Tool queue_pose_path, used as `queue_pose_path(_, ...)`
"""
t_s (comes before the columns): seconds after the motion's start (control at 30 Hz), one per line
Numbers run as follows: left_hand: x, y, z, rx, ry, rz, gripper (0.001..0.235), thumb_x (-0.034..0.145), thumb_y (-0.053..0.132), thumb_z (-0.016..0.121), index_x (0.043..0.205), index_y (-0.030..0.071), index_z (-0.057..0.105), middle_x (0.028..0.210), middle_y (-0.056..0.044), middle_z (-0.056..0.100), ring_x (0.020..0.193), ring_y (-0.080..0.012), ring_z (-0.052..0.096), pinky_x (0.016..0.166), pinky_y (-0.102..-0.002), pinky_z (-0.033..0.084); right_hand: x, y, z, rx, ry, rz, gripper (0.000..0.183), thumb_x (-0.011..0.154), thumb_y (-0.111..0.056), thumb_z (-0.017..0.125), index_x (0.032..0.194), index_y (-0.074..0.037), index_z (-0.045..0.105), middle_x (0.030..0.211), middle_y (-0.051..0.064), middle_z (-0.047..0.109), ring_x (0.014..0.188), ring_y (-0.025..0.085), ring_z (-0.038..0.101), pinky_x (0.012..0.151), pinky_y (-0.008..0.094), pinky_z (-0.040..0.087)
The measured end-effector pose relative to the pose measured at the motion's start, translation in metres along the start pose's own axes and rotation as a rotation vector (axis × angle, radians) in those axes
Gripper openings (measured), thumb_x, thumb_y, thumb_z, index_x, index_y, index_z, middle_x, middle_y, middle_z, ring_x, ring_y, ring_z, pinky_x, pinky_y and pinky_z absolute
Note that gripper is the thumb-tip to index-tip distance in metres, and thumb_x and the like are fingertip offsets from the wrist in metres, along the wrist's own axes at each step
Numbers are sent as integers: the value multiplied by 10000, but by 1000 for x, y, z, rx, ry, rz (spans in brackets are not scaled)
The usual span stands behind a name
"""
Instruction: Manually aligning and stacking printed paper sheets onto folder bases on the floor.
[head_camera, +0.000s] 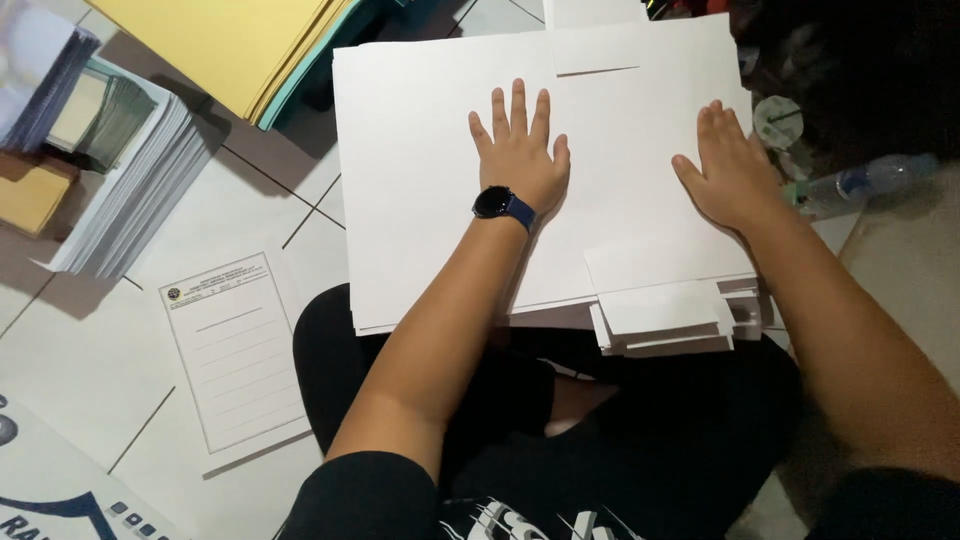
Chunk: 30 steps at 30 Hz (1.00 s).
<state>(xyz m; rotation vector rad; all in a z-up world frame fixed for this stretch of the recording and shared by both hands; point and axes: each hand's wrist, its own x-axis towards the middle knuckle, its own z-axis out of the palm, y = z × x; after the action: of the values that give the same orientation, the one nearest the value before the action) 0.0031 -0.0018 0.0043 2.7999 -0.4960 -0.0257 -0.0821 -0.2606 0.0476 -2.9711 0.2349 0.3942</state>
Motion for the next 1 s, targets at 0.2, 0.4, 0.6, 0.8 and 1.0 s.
queue_pose_path(0.2, -48, -10, -27, 4, -367, 320, 697, 1031, 567, 279, 1648, 267, 158, 1726, -143, -16, 1579, -376, -60, 1170, -746, -24, -95, 4, -10, 442, -47, 417, 904, 962, -560, 443, 1668, -160, 46, 1742, 112, 71, 1605, 264, 75, 1271, 458, 116)
queue_pose_path(0.4, -174, -34, -51, 83, -279, 570, 1397, 597, 741, 944, 1637, 249, 151, 1707, -165, 99, 1558, -431, 80, 1120, -810, 104, -117, -4, -8, 613, 34, 456, 690, 990, -518, 539, 1567, -168, 398, 1510, 142, 512, 1243, 383, 544, 895, 507, 452)
queue_pose_path(0.6, -167, -48, 8, 255, 82, 684, 1060, 802, 340, 824, 1634, 232, 175, 1678, -213, 185, 1503, -505, 277, 1030, -820, 348, -124, -17, -11, 530, 64, 467, 637, 1074, -477, 554, 1580, -130, 380, 1551, 167, 472, 1371, 411, 457, 1101, 544, 343)
queue_pose_path(0.8, -161, -51, 11, 356, 101, 718, 905, 904, 265, 754, 1606, 145, 195, 1637, -237, 280, 1473, -485, 321, 1057, -753, 405, -135, -42, -26, 320, -31, 546, 726, 1123, -581, 444, 1675, -239, 120, 1669, 258, 227, 1478, 522, 285, 1160, 616, 269)
queue_pose_path(1.0, -147, -71, 28, 388, 262, 774, 879, 945, 286, 784, 1607, 142, 224, 1595, -230, 361, 1427, -479, 401, 1037, -715, 456, -87, 17, 19, 310, -46, 647, 956, 1165, -796, 474, 1457, 114, 441, 1379, 324, 531, 1118, 484, 556, 876, 591, 419)
